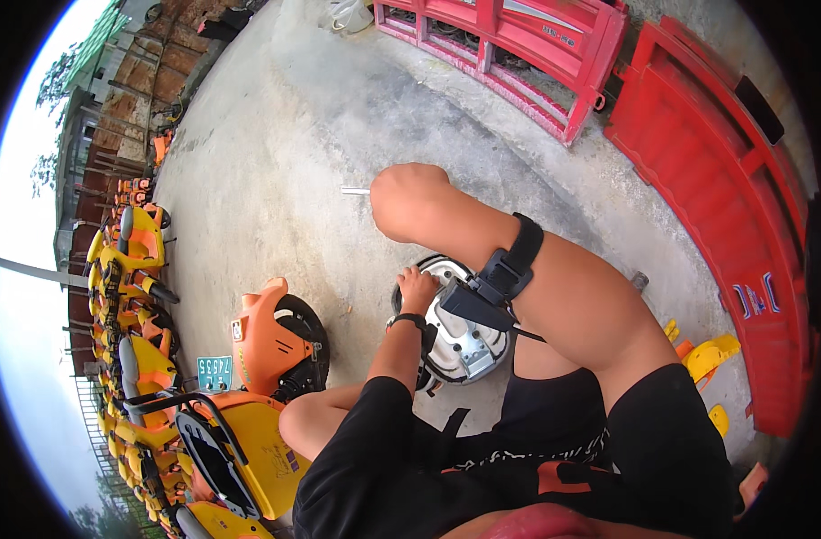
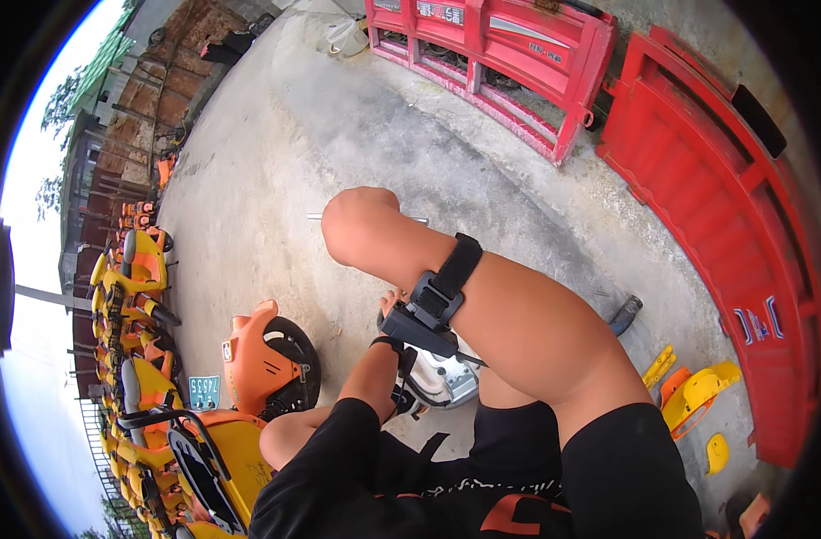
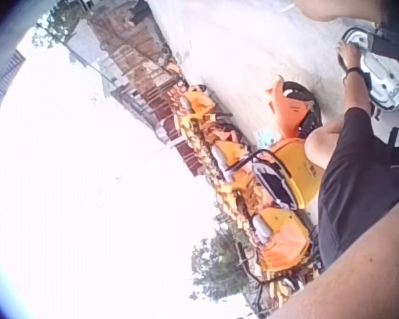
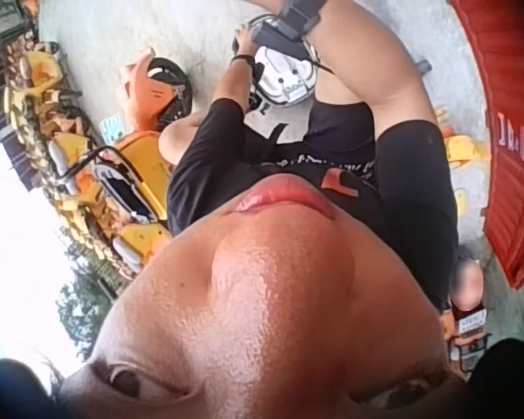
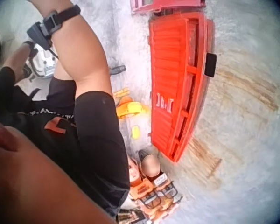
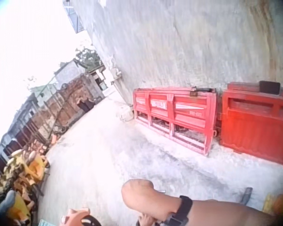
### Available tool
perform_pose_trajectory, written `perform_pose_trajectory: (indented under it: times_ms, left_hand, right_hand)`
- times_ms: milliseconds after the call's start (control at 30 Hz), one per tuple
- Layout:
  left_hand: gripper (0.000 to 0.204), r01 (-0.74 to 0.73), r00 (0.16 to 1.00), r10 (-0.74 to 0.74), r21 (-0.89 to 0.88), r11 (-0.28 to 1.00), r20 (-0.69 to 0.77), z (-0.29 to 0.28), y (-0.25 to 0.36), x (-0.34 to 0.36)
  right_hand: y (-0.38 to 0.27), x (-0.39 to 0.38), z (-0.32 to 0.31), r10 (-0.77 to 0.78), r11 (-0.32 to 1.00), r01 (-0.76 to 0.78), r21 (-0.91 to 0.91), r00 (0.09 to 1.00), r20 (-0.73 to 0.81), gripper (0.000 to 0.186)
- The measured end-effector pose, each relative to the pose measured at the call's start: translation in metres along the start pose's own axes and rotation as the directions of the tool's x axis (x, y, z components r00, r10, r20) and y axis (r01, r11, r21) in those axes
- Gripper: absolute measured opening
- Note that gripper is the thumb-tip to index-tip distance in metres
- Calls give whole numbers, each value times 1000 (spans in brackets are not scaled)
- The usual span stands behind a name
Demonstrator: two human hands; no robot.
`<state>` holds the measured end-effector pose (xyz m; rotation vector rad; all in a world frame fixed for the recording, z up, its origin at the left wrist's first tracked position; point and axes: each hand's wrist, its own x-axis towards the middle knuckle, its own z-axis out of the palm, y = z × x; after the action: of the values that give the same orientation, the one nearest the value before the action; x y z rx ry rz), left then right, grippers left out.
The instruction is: Fixing the seat or base of an electric scooter using tools.
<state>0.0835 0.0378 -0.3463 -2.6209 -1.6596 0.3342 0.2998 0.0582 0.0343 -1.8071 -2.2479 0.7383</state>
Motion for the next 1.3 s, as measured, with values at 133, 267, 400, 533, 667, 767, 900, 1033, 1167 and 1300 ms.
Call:
perform_pose_trajectory:
  times_ms: [133,267,400,533,667,767,900,1033,1167,1300]
  left_hand:
    - [28,-29,999,27,-63,998,-24,2,-5,4]
    - [25,-31,999,34,-118,993,23,14,-11,2]
    - [29,-45,999,43,-48,998,-31,25,-8,-3]
    - [26,0,992,-14,-111,994,-125,28,-3,-3]
    - [25,-56,998,59,-183,982,11,26,-14,2]
    - [28,-46,999,48,-169,985,7,27,-16,2]
    - [30,45,999,-45,-172,984,8,27,-6,0]
    - [35,32,998,-22,-187,982,57,23,-5,0]
    - [35,61,985,-22,-231,971,170,22,-11,6]
    - [31,142,990,-134,-268,953,51,27,-4,7]
  right_hand:
    - [1,-2,-2,15,1000,-15,-1,999,-37,20]
    - [1,-2,-3,4,1000,-4,0,999,-46,20]
    - [-1,0,-1,-2,1000,2,0,1000,-27,21]
    - [-3,2,0,30,998,-31,-51,999,-33,20]
    - [-1,2,1,19,1000,-20,-23,999,-29,20]
    - [-1,0,2,4,1000,-5,-16,999,-38,23]
    - [-3,0,5,13,1000,-14,-16,999,-49,23]
    - [-3,0,5,33,999,-34,-19,999,-39,23]
    - [-3,1,5,29,999,-30,-13,999,-36,23]
    - [-5,1,5,25,999,-25,-29,999,-28,23]
